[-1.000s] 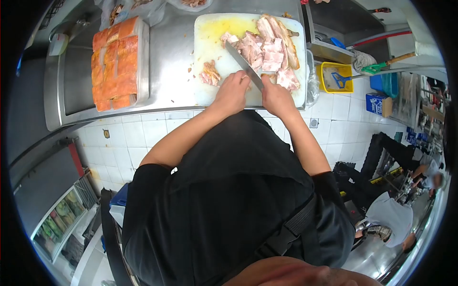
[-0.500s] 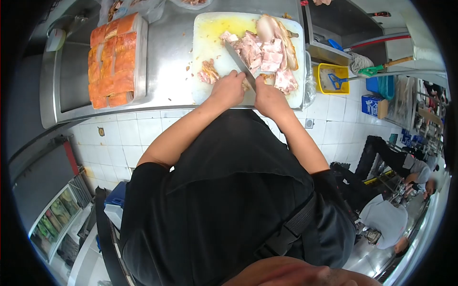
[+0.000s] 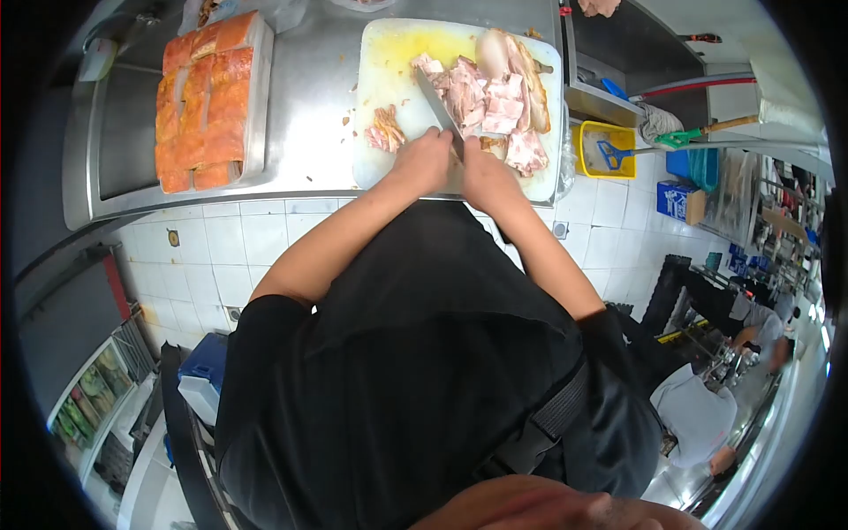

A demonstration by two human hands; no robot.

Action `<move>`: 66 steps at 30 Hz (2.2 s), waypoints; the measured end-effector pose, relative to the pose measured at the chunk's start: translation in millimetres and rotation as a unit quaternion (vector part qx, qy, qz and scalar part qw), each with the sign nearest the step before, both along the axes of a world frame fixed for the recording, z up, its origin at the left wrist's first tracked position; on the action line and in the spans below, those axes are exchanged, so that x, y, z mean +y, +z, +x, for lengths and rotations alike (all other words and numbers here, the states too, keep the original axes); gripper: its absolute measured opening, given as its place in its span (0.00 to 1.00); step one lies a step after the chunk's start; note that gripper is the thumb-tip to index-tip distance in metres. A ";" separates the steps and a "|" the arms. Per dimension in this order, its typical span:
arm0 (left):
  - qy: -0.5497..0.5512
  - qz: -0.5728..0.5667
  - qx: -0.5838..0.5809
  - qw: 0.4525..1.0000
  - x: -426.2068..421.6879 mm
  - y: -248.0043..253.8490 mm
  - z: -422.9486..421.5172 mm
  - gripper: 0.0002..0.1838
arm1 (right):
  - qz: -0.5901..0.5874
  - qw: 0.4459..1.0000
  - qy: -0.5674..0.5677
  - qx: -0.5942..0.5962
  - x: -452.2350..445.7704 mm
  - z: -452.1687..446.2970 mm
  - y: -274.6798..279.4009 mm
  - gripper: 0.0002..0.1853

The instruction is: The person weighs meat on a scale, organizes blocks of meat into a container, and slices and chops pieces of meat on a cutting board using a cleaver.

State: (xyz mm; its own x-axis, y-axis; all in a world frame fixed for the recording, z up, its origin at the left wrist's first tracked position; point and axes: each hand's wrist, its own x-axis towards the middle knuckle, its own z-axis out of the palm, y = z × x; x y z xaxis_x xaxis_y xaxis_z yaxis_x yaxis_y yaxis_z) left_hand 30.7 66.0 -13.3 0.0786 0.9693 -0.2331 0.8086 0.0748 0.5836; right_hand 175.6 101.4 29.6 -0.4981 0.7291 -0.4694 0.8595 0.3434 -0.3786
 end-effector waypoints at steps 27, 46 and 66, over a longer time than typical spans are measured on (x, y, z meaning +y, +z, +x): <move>0.041 0.023 -0.086 0.995 -26.5 0.6 -7.2 0.15 | 0.019 0.999 0.024 0.010 12.3 -2.0 12.4 0.14; 0.034 0.055 -0.107 0.992 -9.5 -12.0 -11.4 0.07 | -0.014 0.999 -0.032 -0.008 -6.1 -14.3 26.5 0.14; 0.008 0.068 -0.112 0.991 -17.5 -23.7 -15.4 0.03 | -0.020 0.998 -0.054 0.013 -15.6 -21.8 13.6 0.16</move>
State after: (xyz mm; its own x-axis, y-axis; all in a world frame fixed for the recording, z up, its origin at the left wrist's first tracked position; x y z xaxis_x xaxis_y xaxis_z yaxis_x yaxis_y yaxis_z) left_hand 15.4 48.5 -37.0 0.0977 0.9921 -0.0790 0.6575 -0.0048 0.7534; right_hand 153.7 85.9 43.2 -0.4307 0.7600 -0.4867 0.8802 0.2345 -0.4127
